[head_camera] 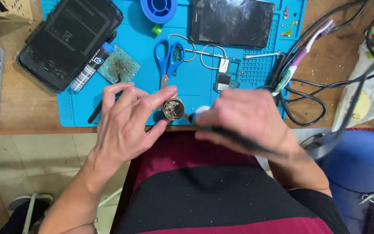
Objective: Soldering components and wires onto a mobile phone motherboard using a soldering iron, solder wire, and flux on a repair bench.
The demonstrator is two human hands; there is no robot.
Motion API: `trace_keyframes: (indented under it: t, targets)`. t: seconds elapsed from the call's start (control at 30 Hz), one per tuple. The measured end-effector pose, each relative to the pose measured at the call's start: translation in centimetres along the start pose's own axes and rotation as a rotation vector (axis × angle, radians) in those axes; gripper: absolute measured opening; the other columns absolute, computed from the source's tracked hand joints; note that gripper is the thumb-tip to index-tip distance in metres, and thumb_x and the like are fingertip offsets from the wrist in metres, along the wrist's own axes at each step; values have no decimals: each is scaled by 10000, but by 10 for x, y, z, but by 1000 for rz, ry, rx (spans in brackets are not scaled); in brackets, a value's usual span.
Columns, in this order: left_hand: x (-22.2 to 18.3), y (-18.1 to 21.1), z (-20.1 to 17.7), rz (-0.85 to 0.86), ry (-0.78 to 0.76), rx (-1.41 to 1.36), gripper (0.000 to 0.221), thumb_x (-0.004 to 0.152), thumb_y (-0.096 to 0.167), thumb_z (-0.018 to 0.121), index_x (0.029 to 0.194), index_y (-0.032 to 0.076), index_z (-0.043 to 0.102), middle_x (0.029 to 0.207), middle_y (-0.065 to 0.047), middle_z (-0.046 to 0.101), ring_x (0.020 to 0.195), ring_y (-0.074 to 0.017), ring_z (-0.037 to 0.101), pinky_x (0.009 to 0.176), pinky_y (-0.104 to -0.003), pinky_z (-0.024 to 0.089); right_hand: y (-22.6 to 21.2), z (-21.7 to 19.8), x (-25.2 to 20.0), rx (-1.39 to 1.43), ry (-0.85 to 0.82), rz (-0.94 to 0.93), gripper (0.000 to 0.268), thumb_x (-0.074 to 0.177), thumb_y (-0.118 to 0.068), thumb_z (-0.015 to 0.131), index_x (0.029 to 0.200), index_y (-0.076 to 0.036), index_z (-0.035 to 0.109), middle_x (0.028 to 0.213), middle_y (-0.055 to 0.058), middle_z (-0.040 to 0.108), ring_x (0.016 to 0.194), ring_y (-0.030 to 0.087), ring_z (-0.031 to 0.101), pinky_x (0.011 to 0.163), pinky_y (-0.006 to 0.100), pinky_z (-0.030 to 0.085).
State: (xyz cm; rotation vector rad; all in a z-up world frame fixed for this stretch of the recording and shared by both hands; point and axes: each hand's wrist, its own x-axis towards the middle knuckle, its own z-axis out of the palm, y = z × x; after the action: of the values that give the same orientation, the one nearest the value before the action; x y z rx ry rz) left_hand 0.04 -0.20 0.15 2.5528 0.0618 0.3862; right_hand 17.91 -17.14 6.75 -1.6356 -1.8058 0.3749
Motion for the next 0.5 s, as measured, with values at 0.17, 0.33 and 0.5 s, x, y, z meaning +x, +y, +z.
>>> trace_keyframes:
  t: [0.17, 0.33, 0.5]
  targets:
    - [1, -1, 0, 21, -2, 0, 539, 834, 137, 760, 1330, 113, 553, 1082, 23, 703, 875, -190, 584, 973, -433, 357, -3, 9, 7, -48, -15, -47, 197, 954, -208, 696, 977, -35, 604, 751, 61, 522, 574, 206, 430, 499, 337, 323]
    - [0, -1, 0, 16, 23, -15, 505, 850, 93, 770, 1313, 117, 567, 1014, 16, 694, 849, -192, 590, 961, -430, 362, 2, 6, 13, 75, 51, 105, 192, 910, -195, 720, 931, -36, 613, 764, 52, 613, 625, 193, 564, 585, 313, 454]
    - [-1, -2, 0, 15, 1, -12, 640, 759, 91, 839, 1330, 116, 551, 1011, 22, 695, 864, -191, 582, 955, -423, 356, 3, 5, -2, 54, -17, 177, 222, 930, -233, 671, 1024, -62, 565, 832, 62, 617, 672, 203, 592, 574, 308, 450]
